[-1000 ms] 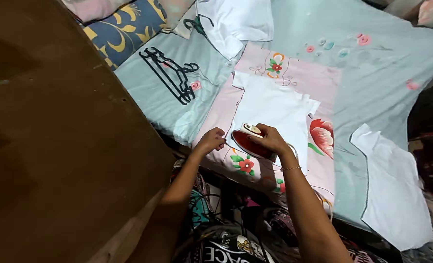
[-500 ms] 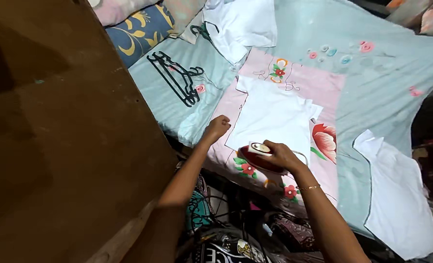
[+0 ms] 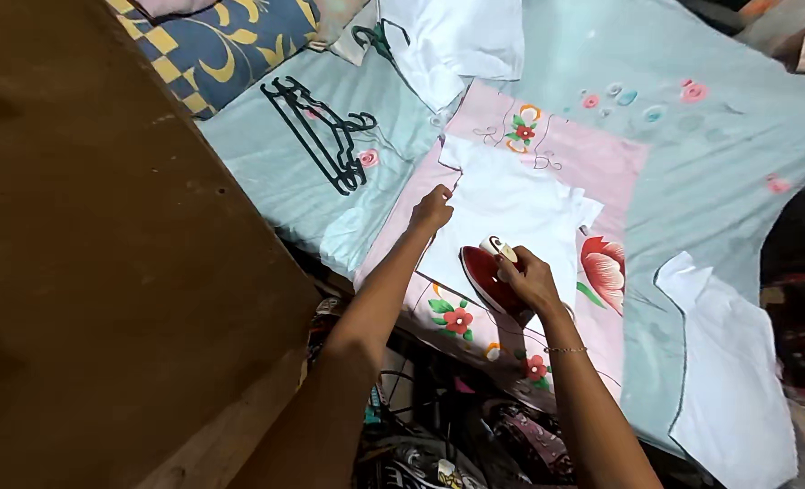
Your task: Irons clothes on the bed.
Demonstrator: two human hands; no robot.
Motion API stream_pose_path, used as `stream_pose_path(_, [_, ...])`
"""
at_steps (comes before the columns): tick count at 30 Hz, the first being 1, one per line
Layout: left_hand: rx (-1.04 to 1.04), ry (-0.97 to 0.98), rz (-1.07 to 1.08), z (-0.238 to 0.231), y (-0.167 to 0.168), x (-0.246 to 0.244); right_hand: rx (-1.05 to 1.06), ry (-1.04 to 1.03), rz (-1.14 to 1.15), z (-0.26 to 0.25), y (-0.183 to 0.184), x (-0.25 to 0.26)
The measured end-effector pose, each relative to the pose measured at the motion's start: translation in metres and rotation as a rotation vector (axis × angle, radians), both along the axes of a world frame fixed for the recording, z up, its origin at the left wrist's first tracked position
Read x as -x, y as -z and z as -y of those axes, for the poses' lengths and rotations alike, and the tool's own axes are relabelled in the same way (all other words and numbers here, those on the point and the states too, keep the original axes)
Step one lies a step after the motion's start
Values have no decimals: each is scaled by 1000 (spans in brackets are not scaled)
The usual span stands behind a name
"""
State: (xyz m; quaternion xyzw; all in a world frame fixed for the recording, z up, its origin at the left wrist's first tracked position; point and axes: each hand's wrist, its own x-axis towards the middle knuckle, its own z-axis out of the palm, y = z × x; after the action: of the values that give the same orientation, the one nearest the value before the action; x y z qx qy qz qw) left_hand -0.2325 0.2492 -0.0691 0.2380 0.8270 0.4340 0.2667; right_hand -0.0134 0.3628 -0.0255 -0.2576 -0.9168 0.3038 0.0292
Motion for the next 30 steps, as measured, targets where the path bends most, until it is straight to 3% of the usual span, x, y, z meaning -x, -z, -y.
stream_pose_path(10, [-73, -170, -211, 81, -7, -11, 31, 79, 44, 24, 2, 100])
stream_pose_path(16, [-138, -289, -406, 99, 38, -23, 59, -20, 108, 33, -8, 98])
stream_pose_path(25, [-106, -284, -438, 97, 41, -25, 28, -400, 271, 26, -15, -2])
stream_pose_path(28, [-115, -265, -451, 98, 41, -26, -29, -315, 232, 3, -12, -51])
stream_pose_path(30, [-104, -259, -438, 97, 40, -26, -71, -139, 173, -14, -5, -80])
